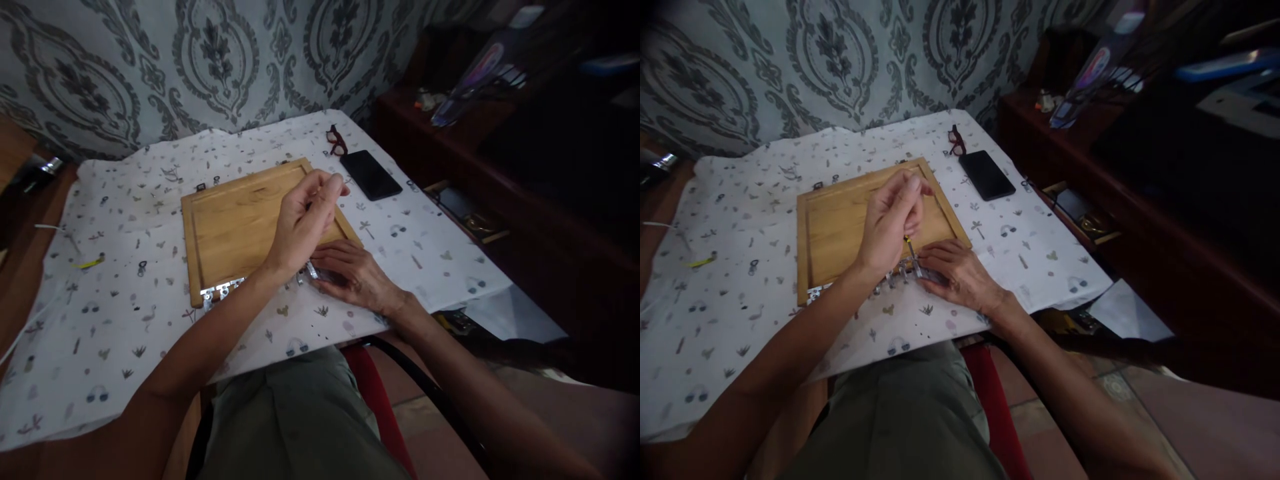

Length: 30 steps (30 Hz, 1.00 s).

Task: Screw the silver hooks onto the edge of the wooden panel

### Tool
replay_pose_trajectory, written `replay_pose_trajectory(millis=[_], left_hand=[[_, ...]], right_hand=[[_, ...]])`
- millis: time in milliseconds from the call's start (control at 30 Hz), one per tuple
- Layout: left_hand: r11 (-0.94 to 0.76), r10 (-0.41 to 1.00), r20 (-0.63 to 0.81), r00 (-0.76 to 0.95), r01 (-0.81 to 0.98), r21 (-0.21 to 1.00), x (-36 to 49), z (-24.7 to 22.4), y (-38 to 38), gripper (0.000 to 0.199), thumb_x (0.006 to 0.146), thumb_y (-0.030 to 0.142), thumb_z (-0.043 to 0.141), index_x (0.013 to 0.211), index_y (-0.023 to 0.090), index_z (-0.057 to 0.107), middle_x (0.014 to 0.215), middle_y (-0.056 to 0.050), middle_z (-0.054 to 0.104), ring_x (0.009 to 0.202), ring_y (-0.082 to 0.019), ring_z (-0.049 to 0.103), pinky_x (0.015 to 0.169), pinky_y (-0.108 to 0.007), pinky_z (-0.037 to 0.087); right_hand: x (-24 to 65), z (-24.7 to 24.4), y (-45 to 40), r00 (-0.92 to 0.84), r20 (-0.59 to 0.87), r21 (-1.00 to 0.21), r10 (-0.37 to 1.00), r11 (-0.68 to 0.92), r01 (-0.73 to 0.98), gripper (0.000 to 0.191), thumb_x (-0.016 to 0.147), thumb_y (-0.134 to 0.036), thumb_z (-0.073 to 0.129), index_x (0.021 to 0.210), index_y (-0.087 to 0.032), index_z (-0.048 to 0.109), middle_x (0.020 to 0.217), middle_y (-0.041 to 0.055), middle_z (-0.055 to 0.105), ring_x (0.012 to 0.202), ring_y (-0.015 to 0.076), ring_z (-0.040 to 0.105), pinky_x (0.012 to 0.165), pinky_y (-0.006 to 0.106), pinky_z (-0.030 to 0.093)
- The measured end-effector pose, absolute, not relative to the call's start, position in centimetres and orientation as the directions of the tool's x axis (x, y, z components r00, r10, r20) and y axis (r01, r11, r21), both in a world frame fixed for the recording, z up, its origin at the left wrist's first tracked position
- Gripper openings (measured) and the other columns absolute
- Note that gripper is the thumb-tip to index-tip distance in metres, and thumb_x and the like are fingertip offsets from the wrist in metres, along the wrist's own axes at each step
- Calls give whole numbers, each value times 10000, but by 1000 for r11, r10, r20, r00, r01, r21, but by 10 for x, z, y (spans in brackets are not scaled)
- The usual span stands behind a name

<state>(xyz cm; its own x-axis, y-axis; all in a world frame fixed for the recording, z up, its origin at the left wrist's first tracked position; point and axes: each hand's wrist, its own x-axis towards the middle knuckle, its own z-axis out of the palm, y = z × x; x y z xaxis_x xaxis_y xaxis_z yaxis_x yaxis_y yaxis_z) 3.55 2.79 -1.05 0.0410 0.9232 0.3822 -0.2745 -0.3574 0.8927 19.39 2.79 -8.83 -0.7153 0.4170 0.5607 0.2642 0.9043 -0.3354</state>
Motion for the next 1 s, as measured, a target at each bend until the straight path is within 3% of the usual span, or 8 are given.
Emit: replay_pose_trajectory(millis=[267,400,500,667,867,1000], left_hand=[[-368,927,374,-34,-279,887,31,4,25,466,909,647,563,775,202,583,566,51,369,476,-62,349,427,-219,324],[-329,935,353,30,-296,897,26,16,23,462,927,619,550,753,192,570,560,44,391,488,-66,363,436,-220,331],[-277,953,301,37,-302,912,26,16,24,434,959,561,537,732,191,556,581,30,442,509,-68,392,444,-212,352],[-238,966,259,24,-323,916,29,8,27,332,1043,296,476,742,175,546,649,25,517,512,-46,425,460,-181,358],[-220,971,237,23,-293,930,30,6,25,317,1020,363,525,763,180,558,649,35,520,528,-53,461,498,-176,413],[-199,975,218,43,-269,942,30,6,24,296,1034,305,475,774,183,549,613,48,469,530,-58,433,508,-179,402]], right_hand=[[195,-88,26,-711,550,-359,438,893,272,234,933,-328,681,1102,-171,717,1120,113,777,1091,287,714,917,493,597],[195,-85,24,-710,523,-393,472,873,290,250,935,-333,679,1140,-190,690,1098,93,776,1087,281,709,936,488,583],[195,-83,23,-702,488,-428,519,843,325,256,929,-360,678,1139,-214,671,1126,92,754,1083,283,704,937,484,579],[196,-82,21,-687,454,-449,568,812,374,266,925,-370,678,1142,-236,605,1132,120,724,1042,314,705,901,496,590],[195,-80,21,-686,456,-456,567,811,367,282,918,-368,691,1126,-218,574,1082,101,721,1008,293,703,886,488,590],[195,-79,22,-691,455,-444,562,815,372,266,921,-351,688,1115,-206,577,1074,104,717,1015,281,695,891,476,583]])
